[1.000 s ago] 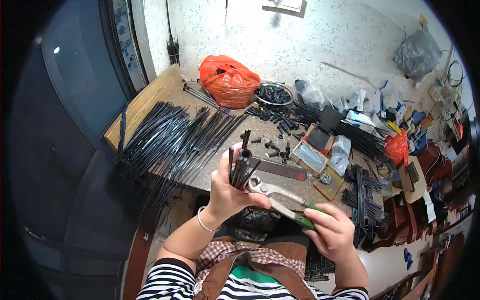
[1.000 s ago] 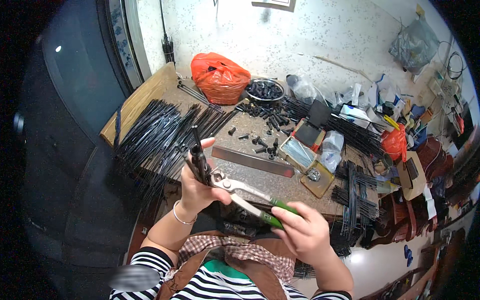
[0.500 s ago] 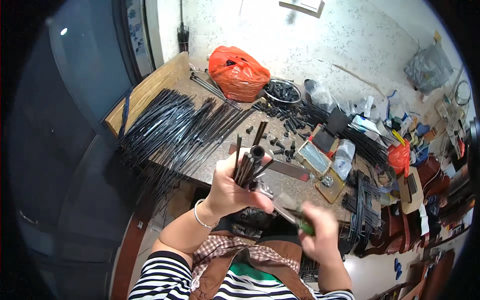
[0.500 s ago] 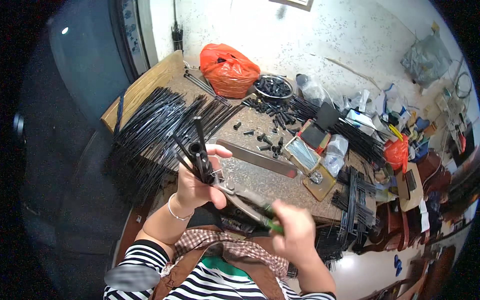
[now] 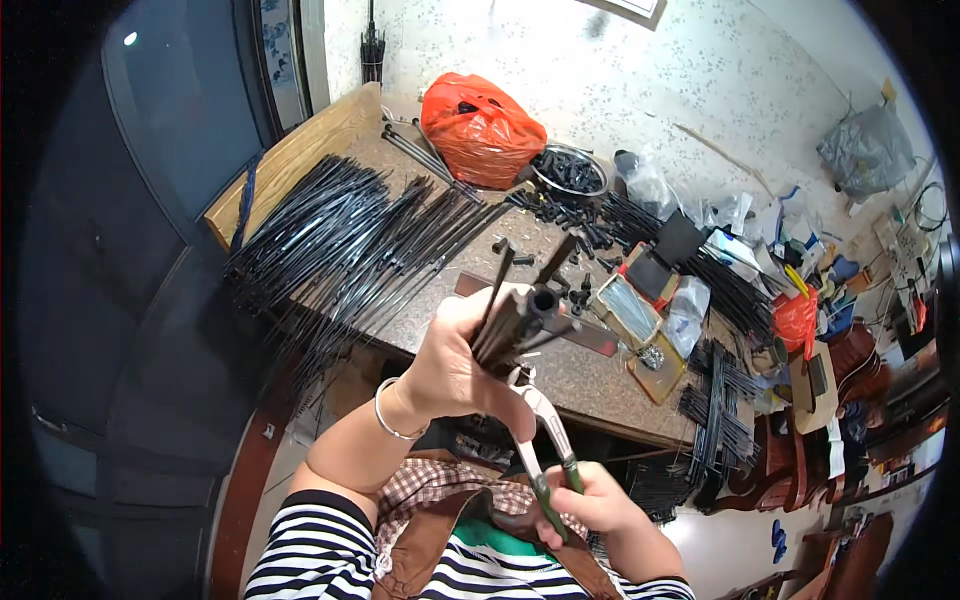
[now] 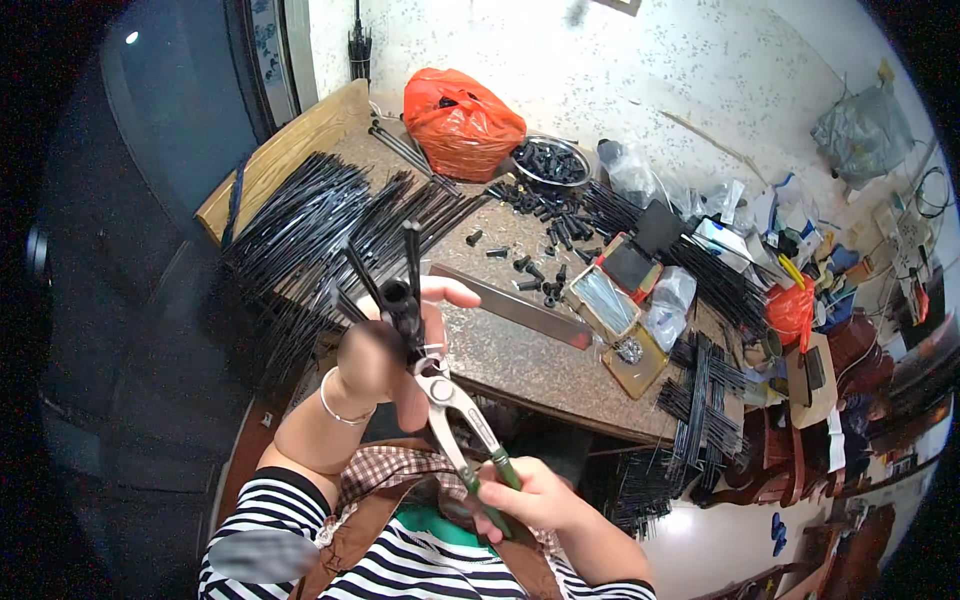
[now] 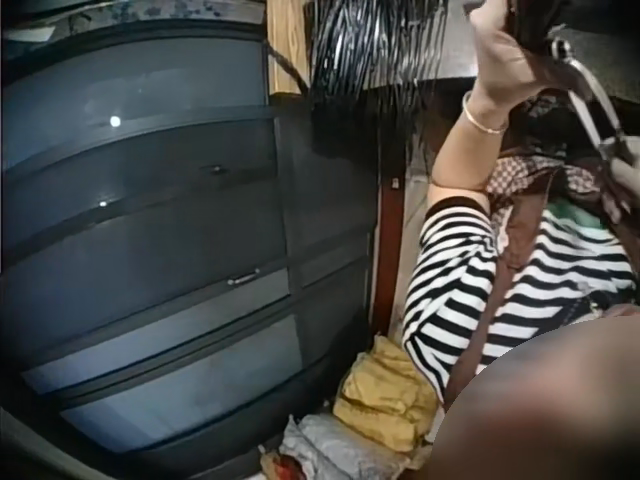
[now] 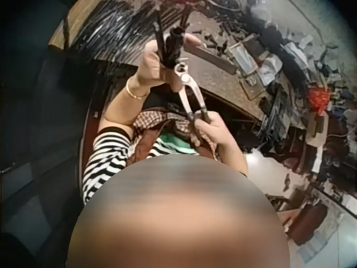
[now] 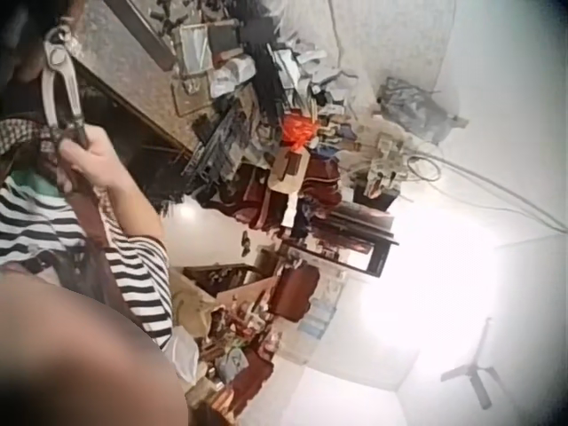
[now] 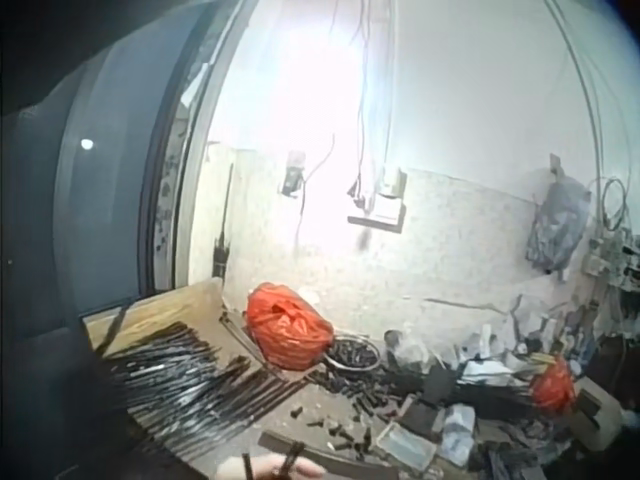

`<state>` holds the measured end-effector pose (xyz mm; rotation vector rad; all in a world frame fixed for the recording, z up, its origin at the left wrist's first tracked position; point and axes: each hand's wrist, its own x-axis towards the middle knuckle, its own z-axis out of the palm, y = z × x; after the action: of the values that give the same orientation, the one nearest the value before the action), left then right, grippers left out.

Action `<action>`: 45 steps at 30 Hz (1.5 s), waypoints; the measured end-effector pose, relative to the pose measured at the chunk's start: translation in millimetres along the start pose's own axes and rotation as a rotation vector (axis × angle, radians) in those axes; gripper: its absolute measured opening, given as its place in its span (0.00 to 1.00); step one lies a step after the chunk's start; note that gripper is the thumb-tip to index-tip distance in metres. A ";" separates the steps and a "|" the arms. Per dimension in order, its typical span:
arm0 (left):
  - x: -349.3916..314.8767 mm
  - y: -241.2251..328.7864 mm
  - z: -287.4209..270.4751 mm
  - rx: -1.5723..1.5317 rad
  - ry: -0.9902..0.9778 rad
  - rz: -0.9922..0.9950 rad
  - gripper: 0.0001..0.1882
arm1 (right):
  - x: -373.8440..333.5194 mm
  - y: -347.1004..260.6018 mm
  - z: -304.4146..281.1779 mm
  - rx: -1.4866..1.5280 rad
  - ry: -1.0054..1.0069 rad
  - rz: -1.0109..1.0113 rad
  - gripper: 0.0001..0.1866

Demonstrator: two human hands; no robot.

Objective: Bundling and trimming black plastic strips at a manufacturing workbench.

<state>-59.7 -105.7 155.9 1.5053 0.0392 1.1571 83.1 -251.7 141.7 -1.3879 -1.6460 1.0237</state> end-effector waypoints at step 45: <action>-12.6 7.1 10.5 -0.017 0.163 -0.088 0.16 | -7.7 -11.6 -13.9 0.351 0.099 0.023 0.20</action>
<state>-63.2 -123.1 155.3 1.3782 0.2046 1.2033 92.1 -258.9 157.6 -1.2034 -1.3063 1.1730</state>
